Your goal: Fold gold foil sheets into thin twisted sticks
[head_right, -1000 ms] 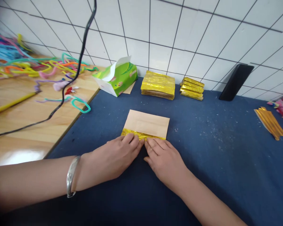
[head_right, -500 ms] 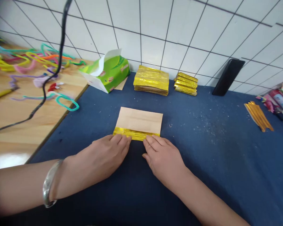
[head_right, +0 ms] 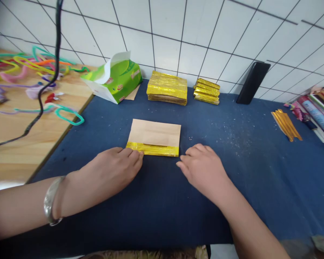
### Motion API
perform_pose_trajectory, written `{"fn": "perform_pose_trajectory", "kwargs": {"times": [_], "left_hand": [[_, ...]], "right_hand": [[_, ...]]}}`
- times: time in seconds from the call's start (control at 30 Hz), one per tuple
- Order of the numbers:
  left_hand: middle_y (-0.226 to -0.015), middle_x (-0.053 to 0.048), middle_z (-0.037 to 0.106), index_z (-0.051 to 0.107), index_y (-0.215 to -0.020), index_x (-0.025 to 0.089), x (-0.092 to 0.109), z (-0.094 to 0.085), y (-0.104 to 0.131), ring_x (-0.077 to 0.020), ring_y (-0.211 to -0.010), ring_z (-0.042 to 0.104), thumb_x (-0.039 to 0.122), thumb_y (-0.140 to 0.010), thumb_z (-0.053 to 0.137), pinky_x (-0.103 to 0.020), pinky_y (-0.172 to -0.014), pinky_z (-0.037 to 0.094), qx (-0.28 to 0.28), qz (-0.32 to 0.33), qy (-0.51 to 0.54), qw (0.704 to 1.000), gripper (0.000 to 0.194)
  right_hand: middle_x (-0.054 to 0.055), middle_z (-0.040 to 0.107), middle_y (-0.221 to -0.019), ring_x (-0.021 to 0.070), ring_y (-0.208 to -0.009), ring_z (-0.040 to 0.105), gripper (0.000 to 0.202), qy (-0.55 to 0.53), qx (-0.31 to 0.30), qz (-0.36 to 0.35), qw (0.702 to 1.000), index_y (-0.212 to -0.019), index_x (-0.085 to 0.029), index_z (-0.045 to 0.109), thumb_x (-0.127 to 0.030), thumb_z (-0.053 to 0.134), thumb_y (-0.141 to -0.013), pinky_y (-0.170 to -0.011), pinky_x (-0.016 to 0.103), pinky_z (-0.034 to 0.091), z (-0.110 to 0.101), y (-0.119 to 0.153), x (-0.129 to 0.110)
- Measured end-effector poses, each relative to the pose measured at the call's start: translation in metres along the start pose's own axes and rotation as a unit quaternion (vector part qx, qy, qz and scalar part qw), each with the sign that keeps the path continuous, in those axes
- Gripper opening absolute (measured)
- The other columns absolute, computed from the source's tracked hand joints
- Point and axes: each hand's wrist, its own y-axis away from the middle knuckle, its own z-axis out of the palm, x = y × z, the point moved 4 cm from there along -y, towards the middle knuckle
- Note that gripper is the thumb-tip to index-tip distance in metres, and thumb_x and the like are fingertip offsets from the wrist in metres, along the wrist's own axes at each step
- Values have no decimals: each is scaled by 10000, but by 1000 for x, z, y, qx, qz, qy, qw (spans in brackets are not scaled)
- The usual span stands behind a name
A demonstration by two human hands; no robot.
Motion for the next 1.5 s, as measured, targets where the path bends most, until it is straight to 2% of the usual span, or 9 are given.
{"fn": "perform_pose_trajectory", "kwargs": {"times": [0.07, 0.2, 0.5, 0.67, 0.9, 1.07, 1.27, 1.4, 1.5], "left_hand": [[-751, -95, 591, 610, -884, 127, -3, 0, 0, -214, -696, 571, 0, -770, 404, -316, -557, 401, 2, -3, 18, 1000, 268], [-752, -66, 596, 594, -822, 166, -14, 1, -3, -206, -693, 569, 114, -844, 415, -322, -584, 405, 21, -6, 78, 997, 187], [-831, -51, 607, 568, -846, 185, -35, 5, -14, -192, -753, 573, 271, -921, 349, -316, -663, 408, 83, -40, 116, 989, 246], [-913, -56, 616, 571, -881, 177, -47, 15, -20, -183, -835, 586, 384, -919, 346, -317, -783, 410, 84, -50, 141, 985, 308], [-1272, -108, 520, 514, -1157, 162, -59, 28, -27, -232, -1204, 444, 492, -872, 415, -387, -1027, 254, 115, -4, 192, 975, 447], [-1387, -68, 428, 437, -1286, 206, -59, 36, -30, -213, -1338, 270, 381, -914, 379, -400, -1070, 162, 110, 33, 205, 972, 414], [-1229, -48, 553, 610, -1051, 227, -58, 19, -27, -215, -1180, 434, 193, -894, 415, -365, -971, 296, 166, 69, 181, 967, 253], [-1043, -49, 616, 622, -975, 195, -54, 16, -25, -161, -957, 535, 89, -858, 404, -267, -825, 400, 119, 124, 210, 963, 270], [-1039, -31, 613, 614, -1006, 203, -56, 18, -22, -136, -938, 552, 92, -854, 404, -230, -802, 416, 90, 110, 250, 958, 283]], "right_hand": [[65, 675, -834, 223, -900, 570, 283, -20, 30, 37, 999, -789, -204, 685, -337, 457, -890, -813, 387, 432, 2, -2, 16], [58, 635, -1096, 222, -1006, 564, 334, -97, 116, 97, 984, -1185, -215, 556, -297, 457, -876, -890, 409, 446, 14, -11, 38], [33, 409, -1381, 176, -1094, 534, 733, -201, 159, 54, 965, -1410, -292, 238, -17, 350, -740, -987, 398, 426, 36, -35, 33], [12, 416, -1364, 156, -1056, 550, 789, -224, 147, 41, 962, -1386, -322, 287, 30, 309, -680, -932, 374, 474, 36, -30, 31], [34, 396, -1391, 233, -1227, 394, 637, -107, 166, -12, 980, -1355, -300, 357, -38, 408, -776, -1012, 476, 370, 31, -29, 18], [26, 470, -1342, 269, -1244, 358, 302, -48, 193, -54, 978, -1024, -294, 641, -127, 510, -809, -975, 493, 335, 31, -29, 13], [5, 669, -991, 186, -992, 537, 175, -111, 154, -154, 970, -942, -250, 651, -186, 516, -851, -889, 396, 364, 27, -20, -12], [4, 674, -931, 154, -898, 566, 165, -159, 117, -199, 960, -944, -227, 646, -184, 512, -857, -837, 345, 385, 26, -16, -26], [14, 670, -955, 164, -921, 565, 180, -187, 107, -179, 960, -957, -226, 644, -170, 512, -849, -829, 350, 392, 27, -16, -21]]}}
